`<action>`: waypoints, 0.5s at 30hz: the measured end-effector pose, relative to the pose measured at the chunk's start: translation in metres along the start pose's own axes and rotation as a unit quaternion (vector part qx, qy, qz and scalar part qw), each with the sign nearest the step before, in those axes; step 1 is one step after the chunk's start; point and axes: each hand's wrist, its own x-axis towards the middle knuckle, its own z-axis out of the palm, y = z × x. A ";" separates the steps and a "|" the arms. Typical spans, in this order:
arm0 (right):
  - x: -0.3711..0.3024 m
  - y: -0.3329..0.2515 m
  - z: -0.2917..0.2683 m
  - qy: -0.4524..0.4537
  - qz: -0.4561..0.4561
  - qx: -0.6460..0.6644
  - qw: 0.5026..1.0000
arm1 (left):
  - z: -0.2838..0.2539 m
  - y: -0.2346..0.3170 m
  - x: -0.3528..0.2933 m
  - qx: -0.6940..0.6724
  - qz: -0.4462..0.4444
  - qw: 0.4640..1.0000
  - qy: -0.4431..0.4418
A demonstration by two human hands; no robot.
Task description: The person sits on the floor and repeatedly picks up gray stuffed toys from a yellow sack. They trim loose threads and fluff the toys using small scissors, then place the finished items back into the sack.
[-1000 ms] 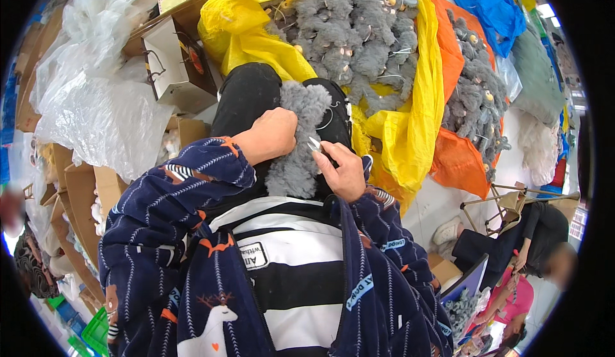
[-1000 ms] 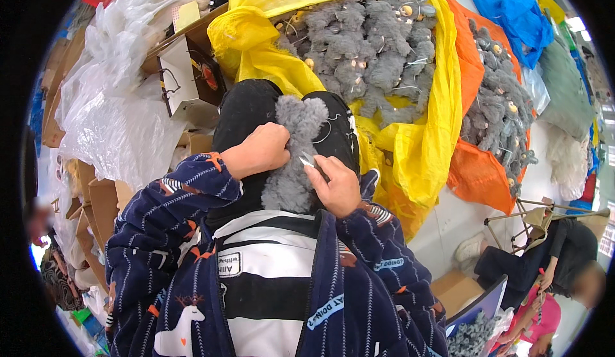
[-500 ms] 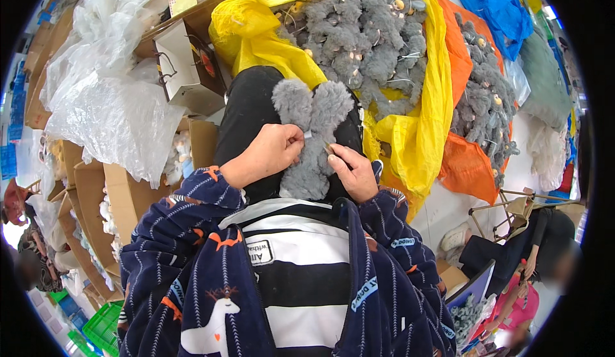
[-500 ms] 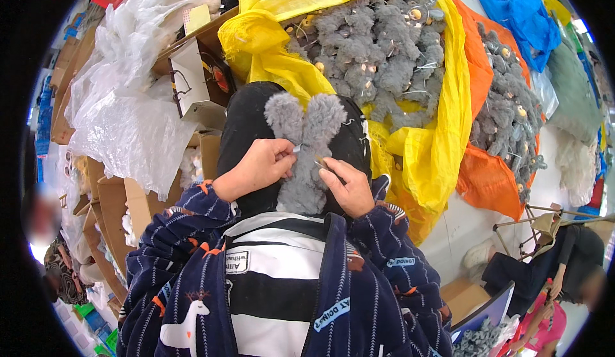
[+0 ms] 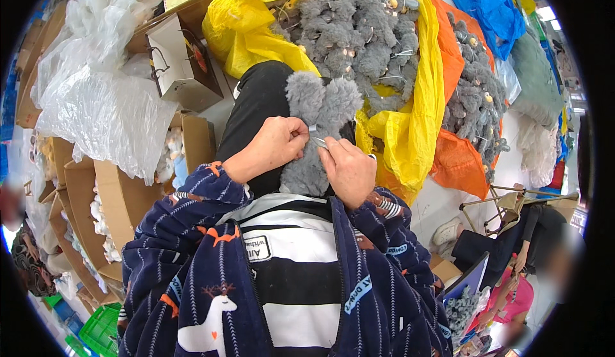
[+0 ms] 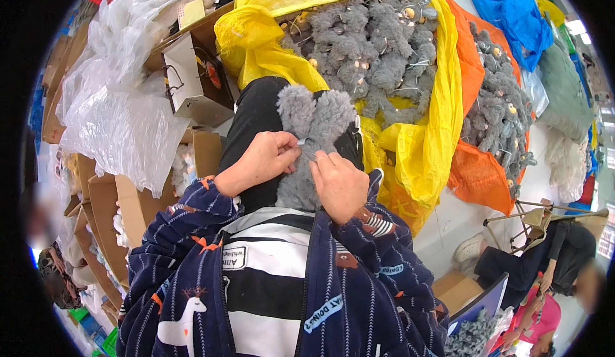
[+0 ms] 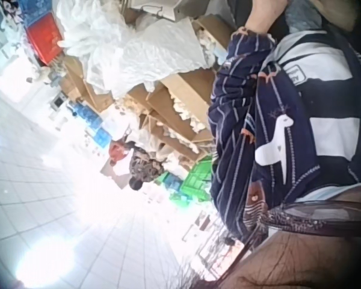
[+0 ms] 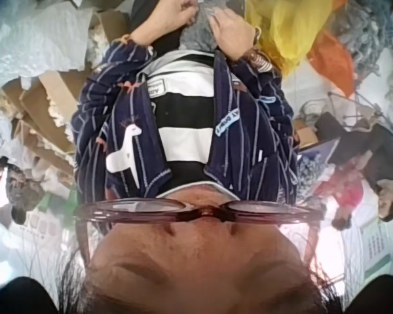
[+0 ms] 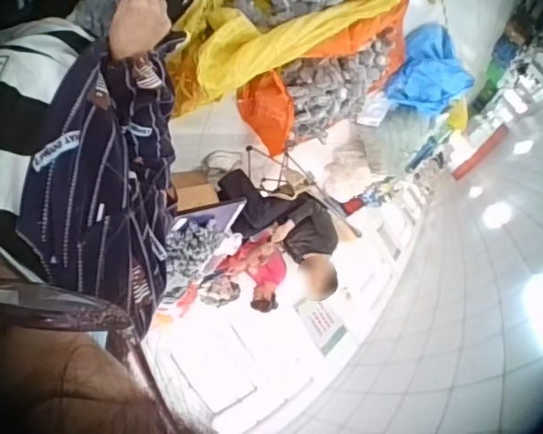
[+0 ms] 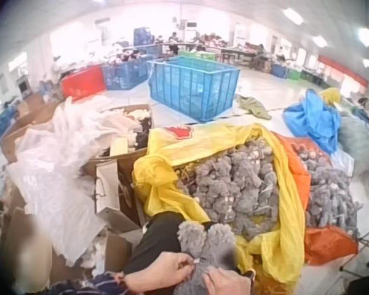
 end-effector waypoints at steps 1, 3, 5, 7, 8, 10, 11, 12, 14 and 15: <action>0.000 -0.001 0.000 -0.004 -0.003 -0.019 1.000 | 0.000 0.002 0.000 0.006 0.002 1.000 0.000; 0.001 -0.003 0.001 -0.011 -0.011 -0.056 0.998 | 0.001 0.000 0.000 0.020 0.012 1.000 0.009; 0.002 -0.005 0.002 -0.018 -0.023 -0.091 0.995 | 0.002 -0.002 0.001 0.037 0.027 0.999 0.017; 0.003 -0.006 0.003 -0.041 -0.039 -0.146 0.988 | 0.003 -0.003 0.002 0.054 0.047 0.997 0.024; 0.004 -0.007 0.003 -0.052 -0.047 -0.173 0.982 | 0.004 -0.004 0.002 0.082 0.075 0.993 0.040; 0.007 -0.013 0.003 -0.076 -0.060 -0.216 0.972 | 0.006 -0.007 0.003 0.138 0.127 0.979 0.075; 0.010 -0.016 0.003 -0.087 -0.067 -0.237 0.965 | 0.007 -0.009 0.004 0.145 0.135 0.976 0.085; 0.013 -0.019 0.001 -0.107 -0.068 -0.248 0.960 | 0.009 -0.011 0.006 0.151 0.145 0.973 0.092; 0.019 -0.024 -0.001 -0.147 -0.070 -0.270 0.949 | 0.012 -0.011 0.008 0.159 0.151 0.971 0.096; 0.022 -0.025 0.002 -0.158 -0.069 -0.269 0.948 | 0.012 -0.011 0.008 0.163 0.146 0.971 0.094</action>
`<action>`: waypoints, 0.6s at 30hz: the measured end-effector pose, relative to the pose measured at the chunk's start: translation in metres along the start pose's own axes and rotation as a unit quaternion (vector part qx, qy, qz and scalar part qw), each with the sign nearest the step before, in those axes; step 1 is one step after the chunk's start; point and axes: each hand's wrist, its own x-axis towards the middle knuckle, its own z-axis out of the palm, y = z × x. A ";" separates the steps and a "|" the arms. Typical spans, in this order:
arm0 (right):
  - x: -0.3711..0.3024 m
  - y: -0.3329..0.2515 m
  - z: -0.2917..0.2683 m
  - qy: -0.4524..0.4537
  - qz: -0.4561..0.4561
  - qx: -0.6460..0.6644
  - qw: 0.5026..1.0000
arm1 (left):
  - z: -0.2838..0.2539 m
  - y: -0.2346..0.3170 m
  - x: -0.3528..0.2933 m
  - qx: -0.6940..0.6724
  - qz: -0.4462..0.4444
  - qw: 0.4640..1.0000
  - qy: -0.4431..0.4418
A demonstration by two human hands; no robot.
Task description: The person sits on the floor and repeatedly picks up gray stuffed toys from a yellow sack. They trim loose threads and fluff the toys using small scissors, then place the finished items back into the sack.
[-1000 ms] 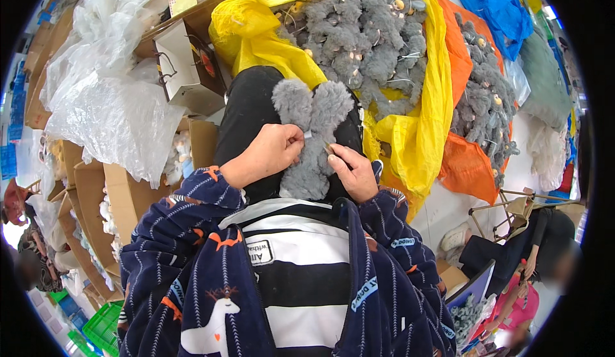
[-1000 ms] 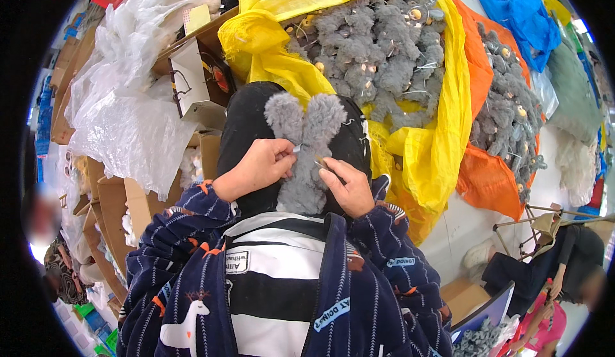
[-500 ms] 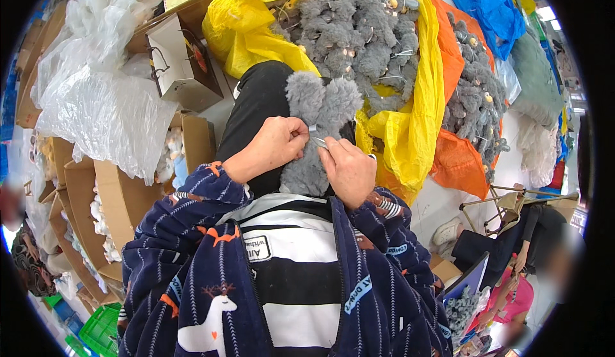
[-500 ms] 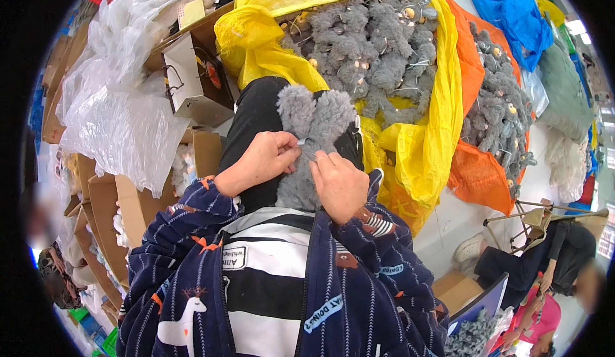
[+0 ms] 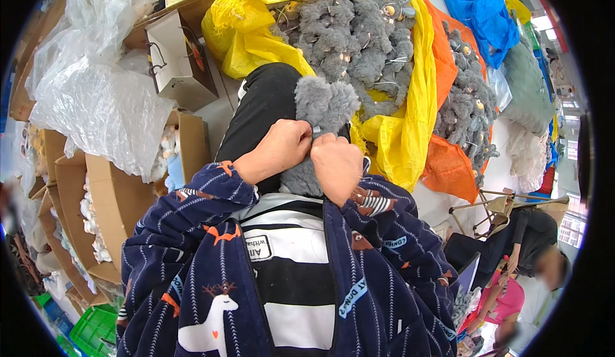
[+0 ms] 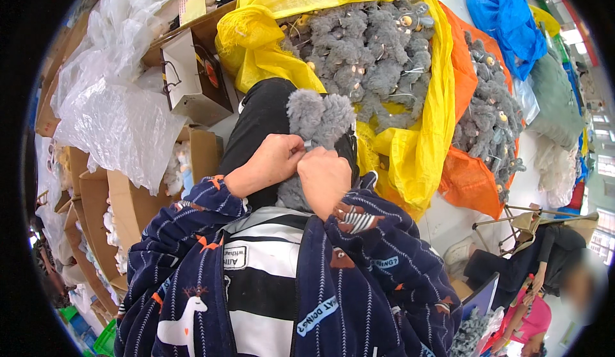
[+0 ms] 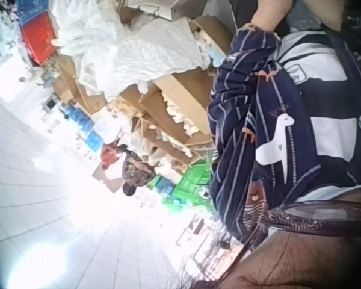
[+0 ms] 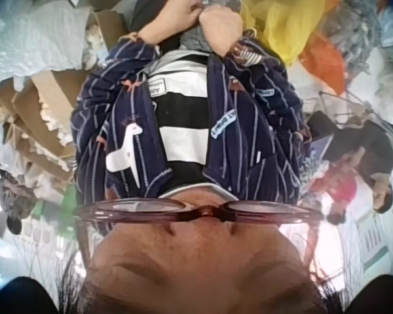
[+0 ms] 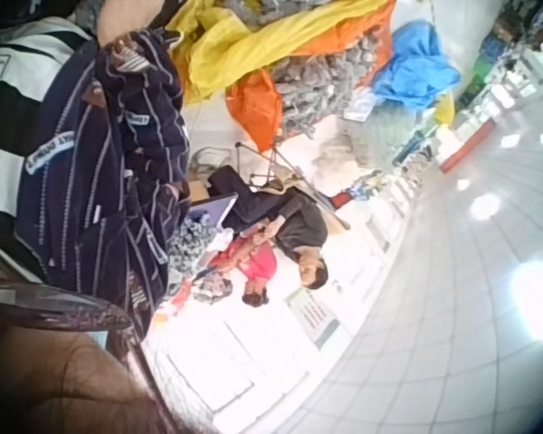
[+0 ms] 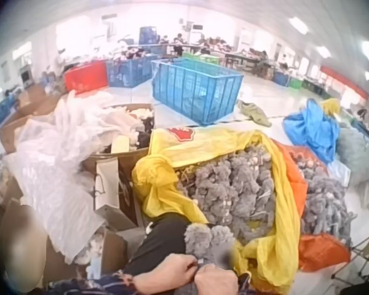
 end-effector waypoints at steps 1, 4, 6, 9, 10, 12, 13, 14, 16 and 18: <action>0.004 0.001 0.000 -0.002 -0.014 0.014 1.000 | 0.000 0.000 0.000 0.004 -0.005 1.000 -0.004; 0.019 0.004 -0.002 -0.035 -0.044 0.034 0.998 | 0.003 -0.004 -0.001 0.029 0.035 0.999 -0.005; 0.027 0.011 -0.003 -0.068 -0.075 0.061 0.993 | 0.007 -0.007 -0.001 0.012 0.038 0.999 0.004; 0.030 0.025 0.011 -0.087 -0.064 0.130 0.986 | 0.006 -0.003 0.000 0.020 0.006 1.000 -0.010; 0.029 0.027 0.013 -0.089 -0.045 0.158 0.982 | 0.004 -0.001 0.000 0.029 -0.012 0.999 -0.018; 0.024 0.030 0.018 -0.094 -0.011 0.221 0.971 | 0.003 -0.003 -0.011 0.045 -0.006 0.999 0.014; 0.021 0.031 0.019 -0.085 0.001 0.246 0.966 | 0.003 -0.001 -0.017 0.053 -0.004 0.998 0.031; 0.019 0.032 0.021 -0.076 0.012 0.271 0.960 | 0.003 0.002 -0.022 0.076 -0.028 0.996 0.036; 0.013 0.032 0.028 -0.050 0.037 0.324 0.944 | 0.003 0.000 -0.024 0.092 -0.034 0.995 0.010; 0.008 0.035 0.038 -0.013 0.051 0.383 0.922 | 0.003 -0.002 -0.022 0.094 -0.023 0.995 0.003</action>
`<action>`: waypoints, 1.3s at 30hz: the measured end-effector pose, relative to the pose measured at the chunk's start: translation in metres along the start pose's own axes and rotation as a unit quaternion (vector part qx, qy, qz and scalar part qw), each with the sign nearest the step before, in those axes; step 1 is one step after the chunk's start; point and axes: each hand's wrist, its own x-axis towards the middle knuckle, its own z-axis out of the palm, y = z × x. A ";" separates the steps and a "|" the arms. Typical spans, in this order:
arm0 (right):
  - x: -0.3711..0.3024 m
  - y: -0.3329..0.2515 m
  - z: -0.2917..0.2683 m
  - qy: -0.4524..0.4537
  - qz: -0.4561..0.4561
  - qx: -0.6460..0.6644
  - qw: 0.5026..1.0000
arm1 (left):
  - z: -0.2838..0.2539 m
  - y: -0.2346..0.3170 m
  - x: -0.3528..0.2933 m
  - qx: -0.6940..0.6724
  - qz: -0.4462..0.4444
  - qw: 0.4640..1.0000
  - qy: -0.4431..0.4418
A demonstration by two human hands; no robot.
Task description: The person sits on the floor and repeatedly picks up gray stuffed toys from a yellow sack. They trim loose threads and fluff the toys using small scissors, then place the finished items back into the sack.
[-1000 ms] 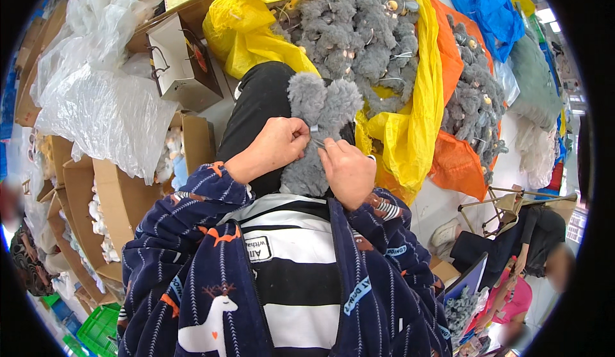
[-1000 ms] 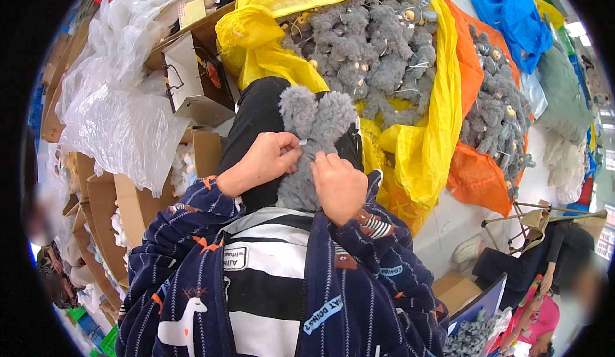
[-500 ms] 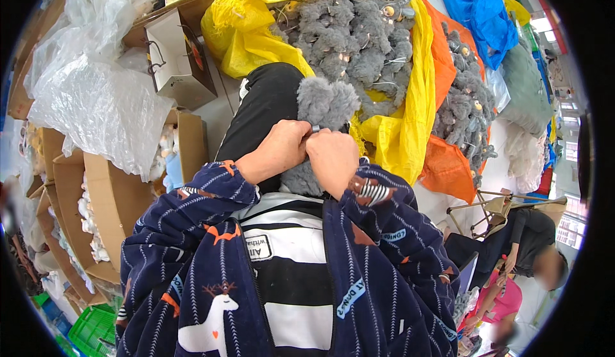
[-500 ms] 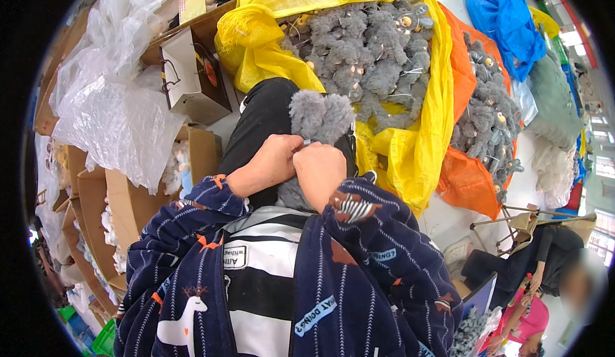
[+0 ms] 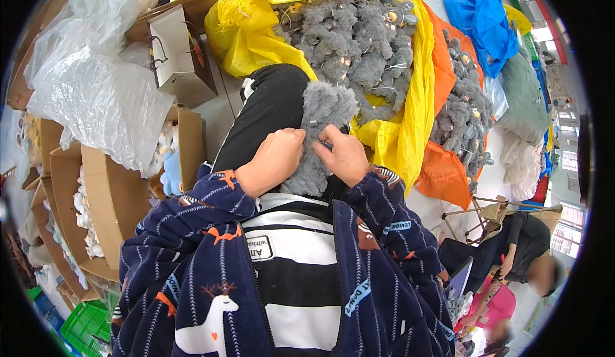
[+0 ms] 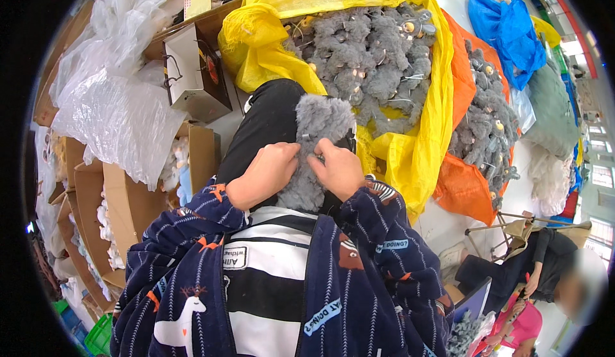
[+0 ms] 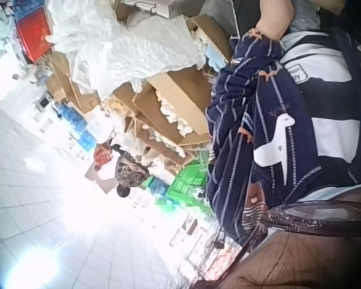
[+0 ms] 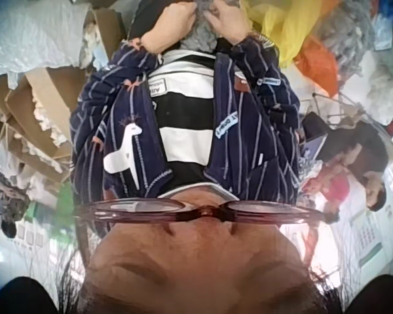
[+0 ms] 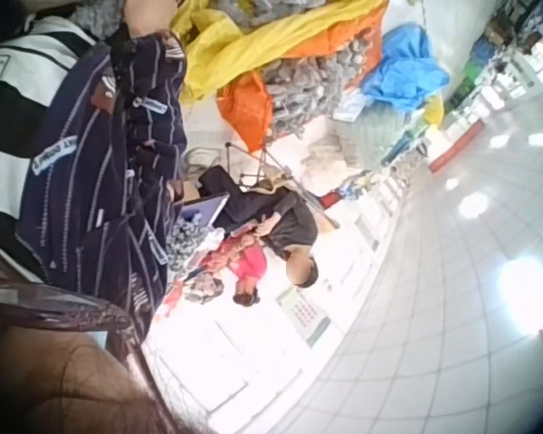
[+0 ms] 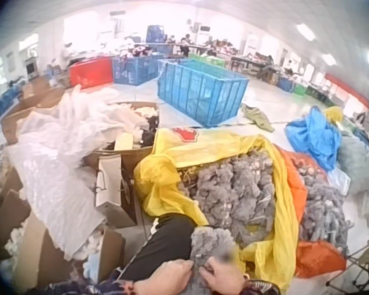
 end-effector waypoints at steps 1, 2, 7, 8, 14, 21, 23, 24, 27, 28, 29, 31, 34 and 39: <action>-0.002 0.004 0.003 0.020 0.000 0.032 0.999 | 0.002 -0.002 0.002 -0.005 0.014 1.000 0.007; -0.005 0.009 0.008 0.051 -0.008 0.070 0.996 | 0.002 -0.002 0.003 -0.011 0.027 0.999 0.014; -0.021 0.023 0.036 0.119 0.041 0.255 0.959 | 0.000 -0.001 0.005 -0.021 0.042 0.999 0.015; -0.023 0.026 0.041 0.117 0.047 0.294 0.948 | 0.000 -0.001 0.004 -0.023 0.045 0.999 0.018; -0.027 0.024 0.045 0.115 0.079 0.474 0.869 | 0.003 0.004 0.006 0.029 0.008 0.999 -0.022; -0.032 0.025 0.035 0.096 0.100 0.491 0.860 | 0.002 0.001 0.002 -0.020 0.039 0.999 0.017; -0.036 0.025 0.031 0.109 0.102 0.487 0.861 | -0.001 0.004 -0.001 -0.033 0.035 0.999 0.019; -0.038 0.023 0.029 0.136 0.080 0.455 0.877 | -0.002 0.005 -0.004 -0.040 0.034 0.998 0.017; -0.032 0.011 0.016 0.171 0.017 0.273 0.947 | -0.003 0.006 -0.007 -0.059 0.040 0.997 0.031; -0.025 -0.001 0.011 0.192 -0.024 0.232 0.953 | -0.002 0.005 -0.008 -0.065 0.048 0.996 0.047; -0.021 -0.003 0.011 0.180 -0.037 0.176 0.967 | -0.001 0.004 -0.008 -0.070 0.055 0.994 0.065; -0.004 -0.011 0.017 0.154 -0.084 0.068 0.982 | 0.004 -0.008 -0.011 -0.029 0.044 0.996 0.068; -0.002 0.002 0.018 0.158 -0.092 -0.015 0.983 | 0.008 -0.003 -0.010 -0.013 0.006 1.000 -0.012; -0.007 0.005 0.022 0.112 -0.029 0.192 0.975 | 0.006 -0.001 -0.031 -0.056 -0.023 0.998 -0.023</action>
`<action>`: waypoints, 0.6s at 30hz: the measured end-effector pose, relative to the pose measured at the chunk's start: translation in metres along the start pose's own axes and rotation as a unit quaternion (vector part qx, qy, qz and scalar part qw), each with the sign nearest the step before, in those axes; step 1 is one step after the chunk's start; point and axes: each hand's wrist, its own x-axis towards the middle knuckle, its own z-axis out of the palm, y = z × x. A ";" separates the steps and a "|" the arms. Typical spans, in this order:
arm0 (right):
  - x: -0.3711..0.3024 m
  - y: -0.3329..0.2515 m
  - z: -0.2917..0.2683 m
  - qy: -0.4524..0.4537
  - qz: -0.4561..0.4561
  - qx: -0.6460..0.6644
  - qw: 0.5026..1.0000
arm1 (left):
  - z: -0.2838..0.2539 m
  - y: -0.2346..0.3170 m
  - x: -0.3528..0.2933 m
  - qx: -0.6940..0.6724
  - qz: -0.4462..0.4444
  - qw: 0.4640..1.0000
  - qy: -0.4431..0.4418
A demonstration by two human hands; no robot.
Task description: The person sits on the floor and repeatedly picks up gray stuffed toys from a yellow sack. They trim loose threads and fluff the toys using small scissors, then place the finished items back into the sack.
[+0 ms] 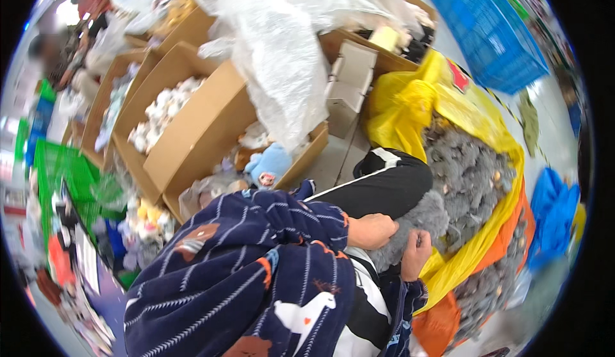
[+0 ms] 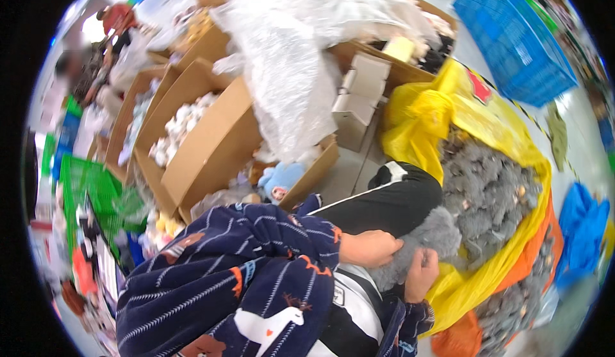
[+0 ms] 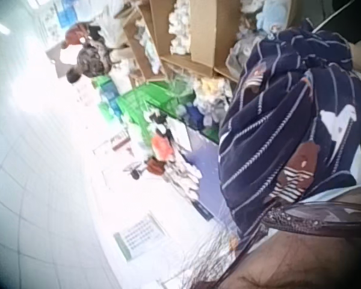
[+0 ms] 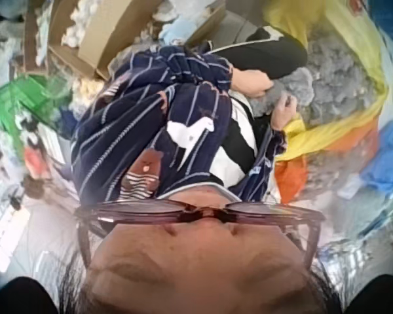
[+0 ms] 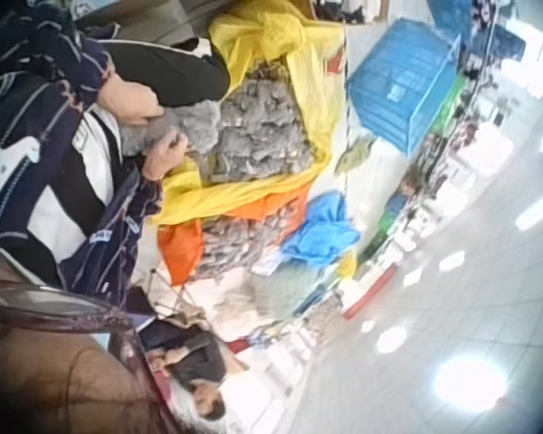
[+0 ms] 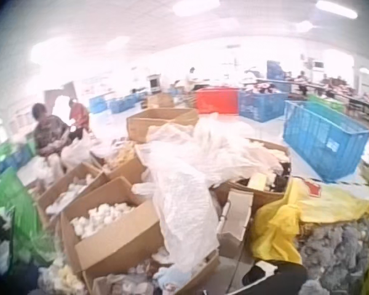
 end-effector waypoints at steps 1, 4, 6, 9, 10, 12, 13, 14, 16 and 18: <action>-0.001 0.006 -0.001 -0.011 0.011 0.041 0.999 | -0.003 0.002 -0.002 -0.010 -0.004 1.000 -0.003; -0.003 0.016 -0.002 -0.021 0.073 0.145 0.987 | 0.001 0.002 -0.005 -0.016 -0.023 1.000 0.001; -0.007 0.013 -0.003 -0.015 0.135 0.192 0.972 | 0.003 0.002 -0.004 -0.024 -0.033 0.999 -0.005; -0.006 0.016 -0.001 0.001 0.136 0.214 0.967 | 0.001 0.004 -0.004 -0.059 -0.049 0.997 -0.018; -0.006 0.015 -0.001 0.005 0.137 0.228 0.964 | 0.003 0.003 -0.006 -0.074 -0.058 0.995 -0.014; -0.007 0.019 -0.005 0.016 0.174 0.229 0.957 | 0.013 -0.006 0.002 -0.142 -0.056 0.987 -0.044; -0.008 0.021 -0.011 0.034 0.196 0.230 0.953 | 0.009 -0.007 0.009 -0.170 -0.029 0.982 -0.076; -0.007 0.022 -0.012 0.045 0.214 0.233 0.948 | 0.030 -0.031 0.017 -0.187 -0.047 0.977 -0.092; -0.008 0.036 -0.022 0.074 -0.017 -0.096 0.993 | 0.014 -0.017 0.019 -0.411 -0.004 0.909 -0.075; -0.015 0.029 -0.019 0.067 0.225 0.062 0.970 | 0.006 -0.010 0.021 -0.534 -0.044 0.837 -0.115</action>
